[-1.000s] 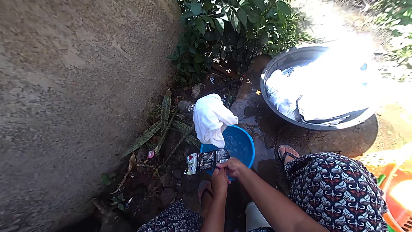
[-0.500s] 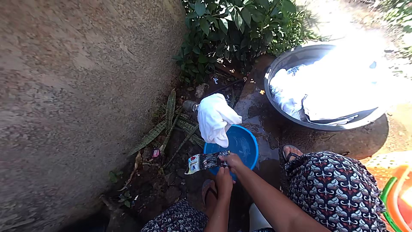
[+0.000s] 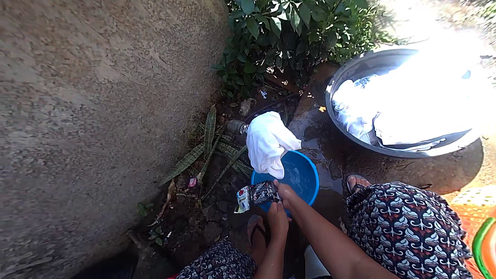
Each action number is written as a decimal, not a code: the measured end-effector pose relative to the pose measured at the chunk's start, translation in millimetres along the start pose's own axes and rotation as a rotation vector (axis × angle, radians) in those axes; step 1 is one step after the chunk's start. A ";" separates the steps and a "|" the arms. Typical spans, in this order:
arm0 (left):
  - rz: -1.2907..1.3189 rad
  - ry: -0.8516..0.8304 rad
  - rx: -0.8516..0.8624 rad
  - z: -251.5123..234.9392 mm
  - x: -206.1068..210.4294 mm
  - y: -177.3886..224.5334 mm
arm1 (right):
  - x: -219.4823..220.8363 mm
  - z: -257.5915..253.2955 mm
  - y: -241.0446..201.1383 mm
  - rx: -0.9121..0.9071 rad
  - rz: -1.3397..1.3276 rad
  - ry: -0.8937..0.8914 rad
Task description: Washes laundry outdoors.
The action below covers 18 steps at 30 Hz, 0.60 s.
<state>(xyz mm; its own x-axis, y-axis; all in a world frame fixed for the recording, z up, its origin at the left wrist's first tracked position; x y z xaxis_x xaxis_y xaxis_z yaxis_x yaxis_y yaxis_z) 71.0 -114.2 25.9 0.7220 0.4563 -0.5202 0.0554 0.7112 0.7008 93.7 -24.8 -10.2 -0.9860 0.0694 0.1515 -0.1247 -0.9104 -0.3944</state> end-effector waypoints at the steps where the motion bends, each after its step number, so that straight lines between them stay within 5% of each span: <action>1: 0.008 -0.002 0.011 1.0 -0.4 0.3 | -0.1 0.3 -0.2 0.032 -0.032 -0.005; 6: 0.188 0.045 -0.055 -2.2 0.4 -4.6 | -6.8 -2.5 5.8 0.121 -0.045 -0.151; 11: 0.355 0.079 -0.084 -10.5 0.6 -7.4 | -20.0 4.4 12.6 -0.019 0.049 -0.464; 18: 0.254 0.064 -0.070 -9.5 1.4 -3.4 | -9.1 -0.9 8.6 -0.125 0.031 -0.272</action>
<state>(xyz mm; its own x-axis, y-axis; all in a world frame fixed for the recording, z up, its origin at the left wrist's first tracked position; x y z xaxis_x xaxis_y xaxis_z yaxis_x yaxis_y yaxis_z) 65.2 -110.9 18.1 0.6617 0.6561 -0.3629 -0.1718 0.6037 0.7785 101.5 -32.9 -15.8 -0.9260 -0.0846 0.3679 -0.1243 -0.8518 -0.5089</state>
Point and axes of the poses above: each hand's wrist, its own z-axis away from the middle knuckle, its own x-axis out of the palm, y = z × x, the point moved 2 cm from there along -z, towards the middle knuckle, and after that the axes turned 11 degrees about y, right-handed, at the moved point
